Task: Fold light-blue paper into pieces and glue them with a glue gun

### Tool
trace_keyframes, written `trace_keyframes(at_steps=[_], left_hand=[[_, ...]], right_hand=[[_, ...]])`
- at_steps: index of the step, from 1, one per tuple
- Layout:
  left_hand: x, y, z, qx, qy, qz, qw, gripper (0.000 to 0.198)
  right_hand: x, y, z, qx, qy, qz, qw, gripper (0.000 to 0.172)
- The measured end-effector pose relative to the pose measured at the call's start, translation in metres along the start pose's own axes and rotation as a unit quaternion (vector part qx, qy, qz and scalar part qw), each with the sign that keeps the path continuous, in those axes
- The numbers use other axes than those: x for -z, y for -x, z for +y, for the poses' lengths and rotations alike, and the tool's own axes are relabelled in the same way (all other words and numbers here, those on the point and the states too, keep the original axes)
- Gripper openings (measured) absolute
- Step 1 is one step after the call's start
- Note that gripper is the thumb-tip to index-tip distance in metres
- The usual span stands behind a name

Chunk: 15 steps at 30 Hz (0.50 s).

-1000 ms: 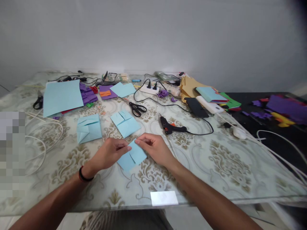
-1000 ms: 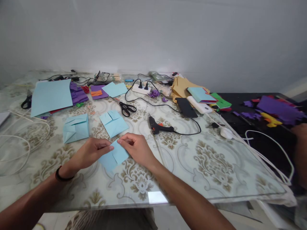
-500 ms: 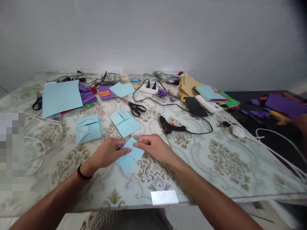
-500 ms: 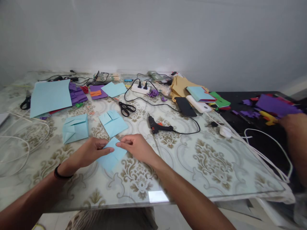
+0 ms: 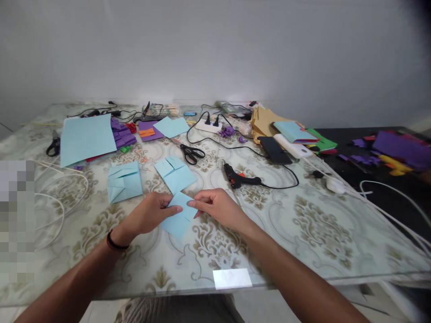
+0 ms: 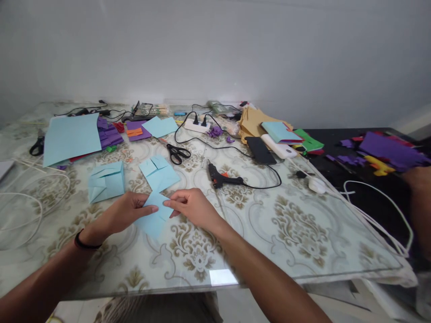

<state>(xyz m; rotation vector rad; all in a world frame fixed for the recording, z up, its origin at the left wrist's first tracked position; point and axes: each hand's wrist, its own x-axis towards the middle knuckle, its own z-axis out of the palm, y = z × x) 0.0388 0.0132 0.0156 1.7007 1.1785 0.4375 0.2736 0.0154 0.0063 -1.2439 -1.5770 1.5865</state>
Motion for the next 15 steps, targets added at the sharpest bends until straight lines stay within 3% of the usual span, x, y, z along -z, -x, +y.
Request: trace_keyframes(at_steps=[5, 10, 15], left_hand=[[-0.0006, -0.0007, -0.0014, -0.003, 0.017, -0.012, 1.0, 0.04], [-0.0007, -0.0002, 0.0012, -0.031, 0.013, 0.041, 0.999, 0.049], [-0.0023, 0.0017, 0.0046, -0.046, -0.008, 0.046, 0.998, 0.049]], right_hand=[[-0.0016, -0.0004, 0.0019, 0.006, 0.013, 0.019, 1.0, 0.036], [0.001, -0.0009, 0.0037, 0.022, -0.011, 0.05, 0.998, 0.039], [0.0003, -0.0002, 0.0003, 0.055, 0.012, 0.028, 0.998, 0.038]])
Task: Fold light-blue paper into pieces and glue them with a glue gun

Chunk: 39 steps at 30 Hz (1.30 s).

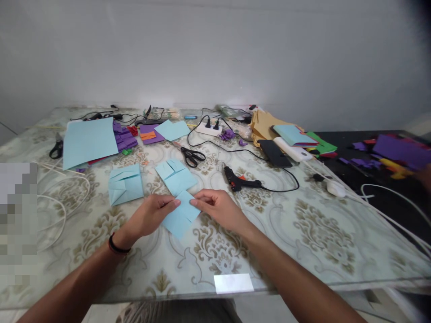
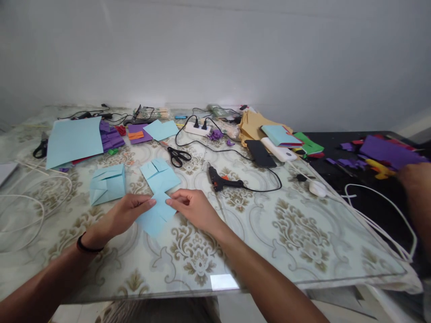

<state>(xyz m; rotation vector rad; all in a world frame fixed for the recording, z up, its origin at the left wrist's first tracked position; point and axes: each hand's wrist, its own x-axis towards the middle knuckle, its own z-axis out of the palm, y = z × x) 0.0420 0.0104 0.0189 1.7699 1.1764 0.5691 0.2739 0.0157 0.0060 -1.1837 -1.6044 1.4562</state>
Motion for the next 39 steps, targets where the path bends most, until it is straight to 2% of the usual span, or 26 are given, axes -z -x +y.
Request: trace_keyframes(at_steps=[5, 8, 15, 22, 28, 34, 39], left_hand=[[-0.005, 0.002, 0.002, -0.007, 0.005, -0.035, 0.999, 0.049], [-0.009, 0.002, 0.0, -0.008, 0.006, -0.036, 0.999, 0.047], [-0.013, 0.004, 0.0, -0.022, -0.028, 0.046, 0.998, 0.04], [-0.015, 0.005, 0.002, -0.034, -0.044, 0.04, 0.998, 0.028], [-0.016, 0.009, 0.004, -0.069, -0.044, 0.057, 0.995, 0.03], [-0.004, 0.006, 0.003, -0.054, -0.013, 0.086, 0.995, 0.033], [0.007, 0.005, 0.001, -0.05, 0.016, 0.132, 0.99, 0.034]], right_hand=[[-0.007, 0.003, -0.001, 0.029, -0.008, 0.011, 0.999, 0.036], [-0.011, 0.004, 0.0, 0.03, 0.003, 0.001, 1.0, 0.034], [-0.011, 0.003, 0.002, 0.039, -0.007, 0.001, 0.999, 0.029], [-0.013, 0.002, 0.005, 0.041, -0.007, -0.029, 0.999, 0.029], [-0.014, 0.002, 0.004, 0.033, -0.062, -0.044, 0.997, 0.025], [-0.003, 0.0, 0.001, 0.02, -0.073, -0.041, 0.996, 0.025], [0.009, -0.003, 0.0, 0.039, -0.058, -0.021, 0.997, 0.026]])
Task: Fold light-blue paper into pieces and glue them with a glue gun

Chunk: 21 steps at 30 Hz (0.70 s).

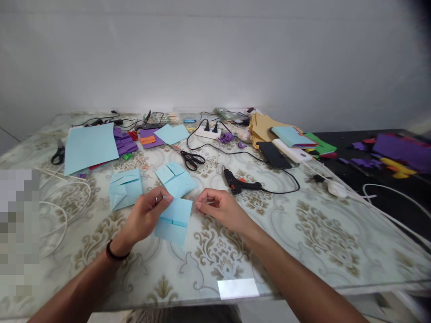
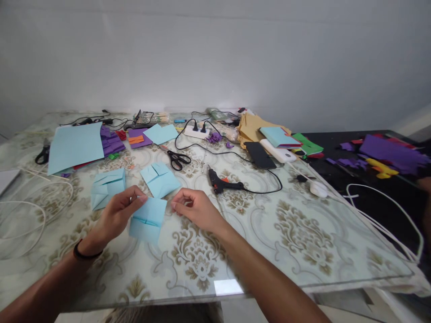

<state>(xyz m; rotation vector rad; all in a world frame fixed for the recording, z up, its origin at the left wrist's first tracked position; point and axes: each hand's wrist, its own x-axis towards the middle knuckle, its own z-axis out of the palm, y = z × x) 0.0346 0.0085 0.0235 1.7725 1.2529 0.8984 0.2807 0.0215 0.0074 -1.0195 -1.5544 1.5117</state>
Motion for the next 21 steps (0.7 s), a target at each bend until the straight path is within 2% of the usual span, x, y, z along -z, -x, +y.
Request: trace_keyframes(at_steps=[2, 5, 13, 17, 21], left_hand=[[-0.002, 0.001, 0.001, 0.006, -0.006, 0.004, 1.0, 0.034], [-0.01, 0.004, 0.003, 0.013, -0.019, -0.036, 0.999, 0.033], [-0.024, 0.009, 0.004, 0.026, -0.067, -0.086, 0.994, 0.024], [-0.022, 0.009, 0.006, 0.008, -0.086, -0.077, 0.993, 0.024], [-0.013, 0.006, 0.009, -0.017, -0.097, -0.032, 0.995, 0.028]], right_hand=[[-0.001, 0.0, -0.001, 0.013, -0.002, 0.01, 1.0, 0.026], [-0.009, 0.001, 0.001, 0.028, -0.005, 0.01, 1.0, 0.025], [-0.026, 0.004, 0.01, -0.006, 0.04, -0.018, 0.999, 0.012], [-0.025, 0.003, 0.009, -0.004, 0.047, -0.016, 0.999, 0.004], [-0.02, 0.002, 0.005, 0.009, 0.038, -0.008, 0.999, 0.003]])
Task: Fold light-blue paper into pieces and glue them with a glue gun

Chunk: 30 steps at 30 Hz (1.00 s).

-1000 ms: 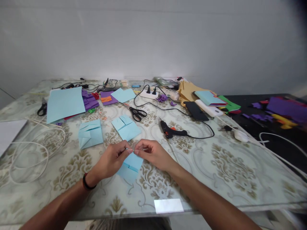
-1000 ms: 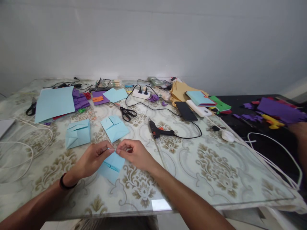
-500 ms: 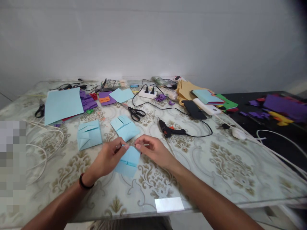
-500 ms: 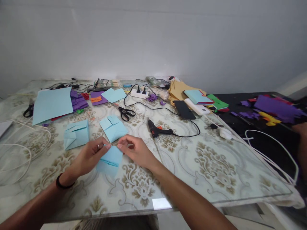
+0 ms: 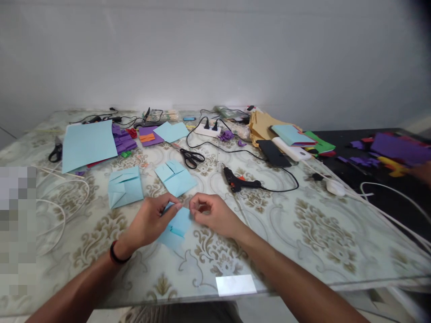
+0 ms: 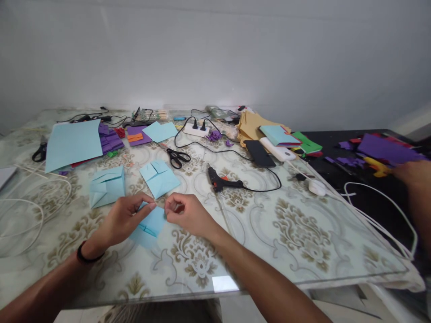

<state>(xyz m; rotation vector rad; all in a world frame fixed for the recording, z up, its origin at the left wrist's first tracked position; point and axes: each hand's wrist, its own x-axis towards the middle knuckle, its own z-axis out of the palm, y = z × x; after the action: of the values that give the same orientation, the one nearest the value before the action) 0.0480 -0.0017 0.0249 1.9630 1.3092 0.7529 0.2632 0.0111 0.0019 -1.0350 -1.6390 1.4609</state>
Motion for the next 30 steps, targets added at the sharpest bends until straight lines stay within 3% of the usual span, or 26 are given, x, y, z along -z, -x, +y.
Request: trace_keyframes(at_steps=[4, 9, 18, 21, 25, 30], left_hand=[[0.005, -0.003, 0.0, -0.003, 0.005, 0.033, 0.999, 0.028], [0.003, -0.003, -0.007, 0.042, 0.054, 0.041, 0.997, 0.032], [-0.008, -0.002, -0.011, 0.085, 0.145, 0.102, 0.98, 0.03], [-0.009, -0.003, -0.01, 0.065, 0.176, 0.073, 0.98, 0.028], [-0.009, -0.003, -0.008, 0.058, 0.212, -0.007, 0.976, 0.025], [-0.015, 0.0, -0.012, 0.056, 0.178, -0.087, 0.979, 0.026]], right_hand=[[0.007, 0.0, 0.0, 0.009, 0.007, 0.002, 1.0, 0.006], [0.011, -0.001, 0.0, 0.002, -0.007, 0.014, 1.0, 0.002], [0.006, -0.003, -0.002, -0.017, -0.083, 0.006, 0.996, 0.033], [0.006, -0.003, 0.0, -0.019, -0.083, 0.017, 0.996, 0.036], [0.007, -0.002, 0.002, -0.012, -0.075, 0.021, 0.997, 0.03], [0.005, 0.0, 0.004, -0.026, -0.038, 0.001, 0.999, 0.027]])
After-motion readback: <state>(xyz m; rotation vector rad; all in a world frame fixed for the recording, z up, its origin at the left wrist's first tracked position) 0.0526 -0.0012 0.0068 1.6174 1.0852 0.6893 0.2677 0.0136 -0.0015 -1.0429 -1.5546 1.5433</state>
